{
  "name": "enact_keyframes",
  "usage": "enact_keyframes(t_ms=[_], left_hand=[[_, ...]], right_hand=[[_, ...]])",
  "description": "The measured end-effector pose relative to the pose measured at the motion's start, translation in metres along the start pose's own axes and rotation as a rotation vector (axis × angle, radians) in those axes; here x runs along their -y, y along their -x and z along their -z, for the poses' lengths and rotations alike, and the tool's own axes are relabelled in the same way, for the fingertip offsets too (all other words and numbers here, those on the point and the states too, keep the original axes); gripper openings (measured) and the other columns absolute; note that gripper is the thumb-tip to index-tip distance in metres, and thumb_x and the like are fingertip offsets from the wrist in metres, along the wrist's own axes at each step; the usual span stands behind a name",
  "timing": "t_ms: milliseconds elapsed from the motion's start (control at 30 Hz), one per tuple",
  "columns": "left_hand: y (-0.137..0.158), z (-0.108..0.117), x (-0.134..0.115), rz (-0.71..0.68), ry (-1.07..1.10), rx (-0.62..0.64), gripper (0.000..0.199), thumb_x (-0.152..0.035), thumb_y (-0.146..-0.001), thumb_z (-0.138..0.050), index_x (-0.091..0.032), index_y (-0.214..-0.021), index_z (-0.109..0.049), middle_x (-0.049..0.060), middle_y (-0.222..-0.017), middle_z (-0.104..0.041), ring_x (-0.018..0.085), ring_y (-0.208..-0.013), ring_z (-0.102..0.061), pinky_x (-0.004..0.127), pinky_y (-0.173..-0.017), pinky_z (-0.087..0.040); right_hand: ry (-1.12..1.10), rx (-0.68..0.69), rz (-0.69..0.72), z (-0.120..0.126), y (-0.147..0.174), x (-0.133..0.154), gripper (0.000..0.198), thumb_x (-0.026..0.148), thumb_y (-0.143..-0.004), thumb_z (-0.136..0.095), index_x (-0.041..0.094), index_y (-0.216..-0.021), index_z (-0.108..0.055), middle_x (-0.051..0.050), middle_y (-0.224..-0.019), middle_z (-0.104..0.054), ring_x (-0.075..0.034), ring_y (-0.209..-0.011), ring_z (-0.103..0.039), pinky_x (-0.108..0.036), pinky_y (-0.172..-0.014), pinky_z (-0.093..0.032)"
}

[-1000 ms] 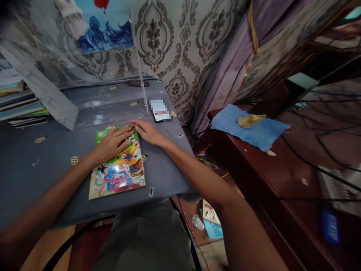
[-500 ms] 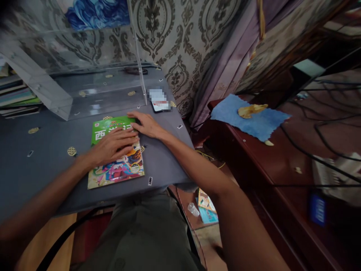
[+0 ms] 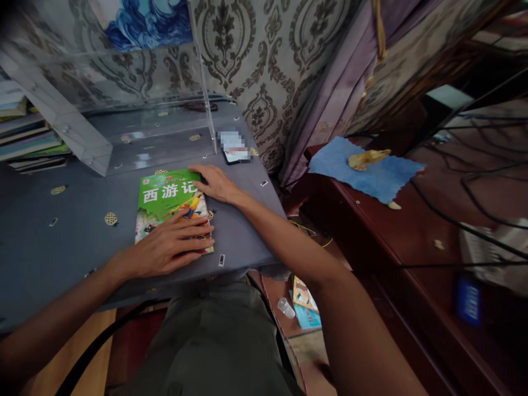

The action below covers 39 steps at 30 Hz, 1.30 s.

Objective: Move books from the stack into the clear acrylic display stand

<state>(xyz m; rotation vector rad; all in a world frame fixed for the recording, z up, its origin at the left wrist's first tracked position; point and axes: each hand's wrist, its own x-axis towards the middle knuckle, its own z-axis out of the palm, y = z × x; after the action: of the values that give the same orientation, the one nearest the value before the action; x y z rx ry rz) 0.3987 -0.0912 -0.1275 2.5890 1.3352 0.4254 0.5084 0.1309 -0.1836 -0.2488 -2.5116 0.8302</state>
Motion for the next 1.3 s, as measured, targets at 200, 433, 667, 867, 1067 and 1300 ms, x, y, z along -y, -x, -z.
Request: enact_keyframes(t_ms=[200, 433, 667, 867, 1067, 1300], left_hand=[[0.006, -0.005, -0.007, 0.014, -0.012, 0.010, 0.036, -0.031, -0.104, -0.046, -0.027, -0.137, -0.059, 0.004, -0.149, -0.056, 0.023, -0.147, -0.041, 0.058, -0.126, -0.021], [0.030, -0.006, -0.015, 0.189, 0.000, -0.237, 0.041, -0.021, -0.103, -0.043, -0.026, -0.142, -0.053, 0.006, -0.141, -0.063, 0.019, -0.132, -0.058, 0.046, -0.115, -0.044], [0.069, -0.012, -0.015, 0.564, -0.073, -0.446, 0.039, -0.023, -0.104, -0.037, -0.023, -0.140, -0.052, 0.010, -0.139, -0.063, 0.023, -0.132, -0.057, 0.049, -0.114, -0.045], [0.085, -0.024, -0.008, 0.584, -0.003, -0.451, 0.040, -0.028, -0.105, -0.034, -0.022, -0.142, -0.049, 0.012, -0.150, -0.054, 0.024, -0.141, -0.048, 0.050, -0.118, -0.041], [0.078, -0.020, -0.014, 0.604, -0.041, -0.432, 0.039, -0.027, -0.105, -0.033, -0.022, -0.140, -0.051, 0.011, -0.147, -0.056, 0.023, -0.141, -0.048, 0.050, -0.119, -0.040], [0.077, -0.021, -0.014, 0.627, -0.069, -0.427, 0.038, -0.028, -0.105, -0.033, -0.022, -0.138, -0.052, 0.012, -0.146, -0.057, 0.026, -0.140, -0.050, 0.054, -0.117, -0.041]], right_hand=[[0.102, 0.013, -0.035, -0.004, 0.002, 0.013, 0.045, 0.027, -0.099, -0.047, 0.017, -0.142, -0.051, -0.013, -0.148, -0.055, -0.026, -0.139, -0.050, -0.052, -0.116, -0.039], [0.208, 0.038, -0.149, -0.015, 0.047, 0.062, 0.044, 0.027, -0.103, -0.041, 0.015, -0.144, -0.050, -0.016, -0.158, -0.042, -0.029, -0.152, -0.031, -0.059, -0.121, -0.028], [0.256, 0.092, -0.030, -0.028, 0.091, 0.151, 0.041, 0.025, -0.103, -0.044, 0.017, -0.142, -0.053, -0.016, -0.155, -0.048, -0.027, -0.151, -0.032, -0.057, -0.125, -0.023], [0.233, 0.185, 0.145, -0.082, 0.102, 0.209, 0.064, 0.033, -0.099, -0.057, -0.002, -0.149, -0.040, -0.028, -0.156, -0.040, -0.032, -0.151, -0.032, -0.052, -0.125, -0.027], [0.265, 0.165, 0.068, -0.062, 0.124, 0.193, 0.062, 0.028, -0.099, -0.055, 0.001, -0.152, -0.037, -0.024, -0.160, -0.036, -0.030, -0.153, -0.025, -0.049, -0.126, -0.029], [0.297, 0.058, -0.071, -0.038, 0.156, 0.175, 0.063, 0.019, -0.099, -0.047, 0.012, -0.159, -0.028, -0.019, -0.159, -0.038, -0.028, -0.151, -0.032, -0.057, -0.123, -0.032]])
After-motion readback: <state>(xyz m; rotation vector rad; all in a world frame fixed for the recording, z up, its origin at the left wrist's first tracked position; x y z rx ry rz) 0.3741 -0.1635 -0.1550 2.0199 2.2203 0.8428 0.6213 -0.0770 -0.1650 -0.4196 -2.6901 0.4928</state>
